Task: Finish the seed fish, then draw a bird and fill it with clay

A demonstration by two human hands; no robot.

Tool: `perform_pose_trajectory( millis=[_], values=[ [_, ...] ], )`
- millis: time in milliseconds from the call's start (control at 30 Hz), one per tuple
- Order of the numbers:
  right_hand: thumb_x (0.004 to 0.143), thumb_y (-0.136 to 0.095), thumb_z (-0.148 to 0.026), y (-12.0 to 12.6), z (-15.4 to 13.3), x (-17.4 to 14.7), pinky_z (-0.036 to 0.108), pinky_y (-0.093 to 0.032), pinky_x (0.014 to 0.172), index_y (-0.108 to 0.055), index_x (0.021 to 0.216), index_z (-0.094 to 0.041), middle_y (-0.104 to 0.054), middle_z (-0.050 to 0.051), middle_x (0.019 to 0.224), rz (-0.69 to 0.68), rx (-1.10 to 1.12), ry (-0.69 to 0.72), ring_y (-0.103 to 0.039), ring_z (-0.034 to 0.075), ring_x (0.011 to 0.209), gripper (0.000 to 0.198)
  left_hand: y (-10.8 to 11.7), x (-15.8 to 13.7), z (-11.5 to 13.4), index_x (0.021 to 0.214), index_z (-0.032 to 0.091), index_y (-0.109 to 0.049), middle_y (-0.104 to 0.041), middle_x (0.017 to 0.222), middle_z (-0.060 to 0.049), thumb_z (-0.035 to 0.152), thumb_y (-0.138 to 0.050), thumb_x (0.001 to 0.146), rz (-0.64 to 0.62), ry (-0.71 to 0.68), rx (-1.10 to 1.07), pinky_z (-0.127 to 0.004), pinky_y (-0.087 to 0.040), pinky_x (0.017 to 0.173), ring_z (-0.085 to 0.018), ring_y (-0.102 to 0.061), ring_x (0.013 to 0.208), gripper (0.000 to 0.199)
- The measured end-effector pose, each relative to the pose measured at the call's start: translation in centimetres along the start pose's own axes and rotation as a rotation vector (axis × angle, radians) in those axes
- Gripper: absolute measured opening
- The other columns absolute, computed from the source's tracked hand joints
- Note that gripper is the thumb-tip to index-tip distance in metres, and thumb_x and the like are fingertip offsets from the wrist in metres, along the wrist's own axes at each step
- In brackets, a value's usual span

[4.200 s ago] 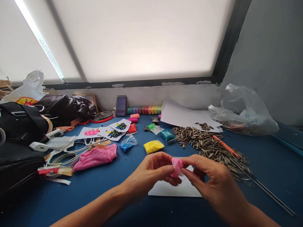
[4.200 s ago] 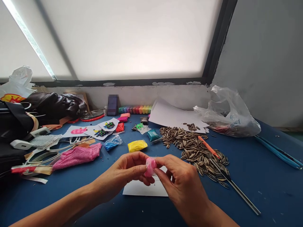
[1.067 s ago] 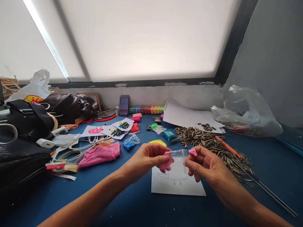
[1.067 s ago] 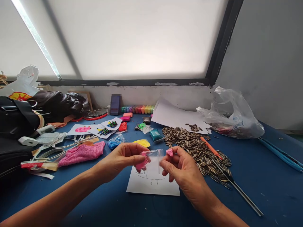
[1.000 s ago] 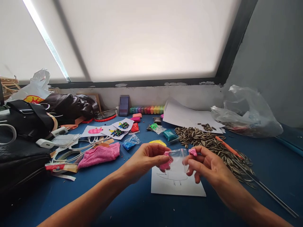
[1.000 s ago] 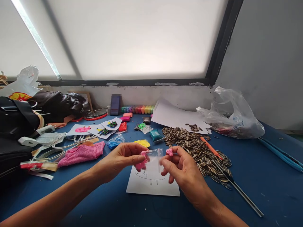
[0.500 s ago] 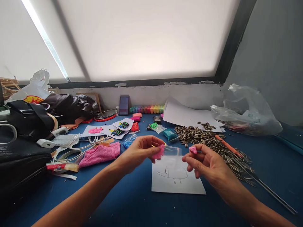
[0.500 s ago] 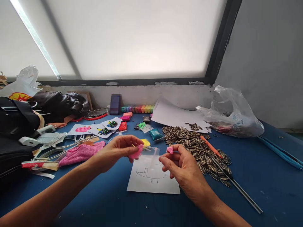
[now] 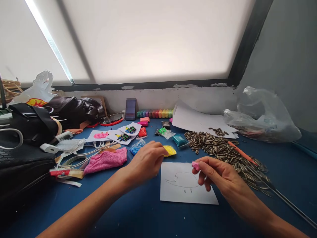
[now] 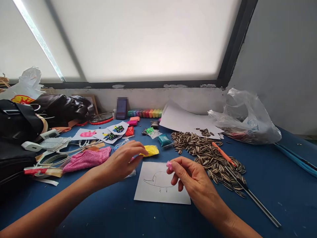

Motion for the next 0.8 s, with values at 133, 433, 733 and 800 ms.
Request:
perform_pose_trajectory(
  millis=[133, 433, 733, 800],
  values=[
    [0.085, -0.062, -0.055, 0.1, 0.1, 0.0, 0.022, -0.042, 0.055, -0.059, 0.067, -0.021, -0.053, -0.004, 0.062, -0.003, -0.096, 0.029, -0.048, 0.010, 0.058, 0.039, -1.8, -0.7, 2.1, 0.111, 0.017, -0.067, -0.067, 0.115, -0.007, 0.009, -0.051, 0.091, -0.124, -0.233, -0.040, -0.032, -0.046, 0.095, -0.021, -0.058, 0.110, 0.027],
    [0.086, -0.062, -0.048, -0.1, 0.1, -0.3, 0.022, -0.045, 0.056, -0.064, 0.074, -0.022, -0.055, -0.004, 0.063, -0.045, -0.133, -0.020, -0.051, 0.011, 0.058, 0.029, -3.6, -0.9, 1.9, 0.115, 0.019, -0.063, -0.059, 0.107, -0.010, 0.006, -0.048, 0.088, -0.200, -0.203, 0.105, -0.035, -0.049, 0.087, -0.024, -0.058, 0.103, 0.034],
    [0.094, -0.052, -0.045, 0.1, 0.6, -0.1, 0.026, -0.051, 0.064, -0.071, 0.100, -0.022, -0.069, 0.004, 0.087, -0.025, -0.276, 0.059, -0.061, 0.016, 0.073, 0.031, -3.6, -0.7, 1.5, 0.121, 0.017, -0.059, -0.061, 0.115, -0.009, 0.008, -0.050, 0.087, -0.214, -0.063, -0.002, -0.036, -0.047, 0.096, -0.023, -0.057, 0.109, 0.037],
    [0.095, -0.049, -0.037, -0.1, 0.3, -0.1, 0.029, -0.053, 0.072, -0.072, 0.104, -0.023, -0.069, 0.005, 0.093, -0.029, -0.408, 0.176, -0.063, 0.018, 0.082, 0.028, -3.5, -0.7, 1.7, 0.118, 0.018, -0.061, -0.062, 0.113, -0.009, 0.005, -0.049, 0.086, -0.193, -0.104, -0.026, -0.036, -0.047, 0.095, -0.023, -0.057, 0.109, 0.036]
  ],
)
Point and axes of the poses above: each hand's wrist, its own x-axis towards the middle knuckle, its own y-axis out of the back of the hand, z = x × y, the point moved 6 cm from there along x, towards the middle knuckle
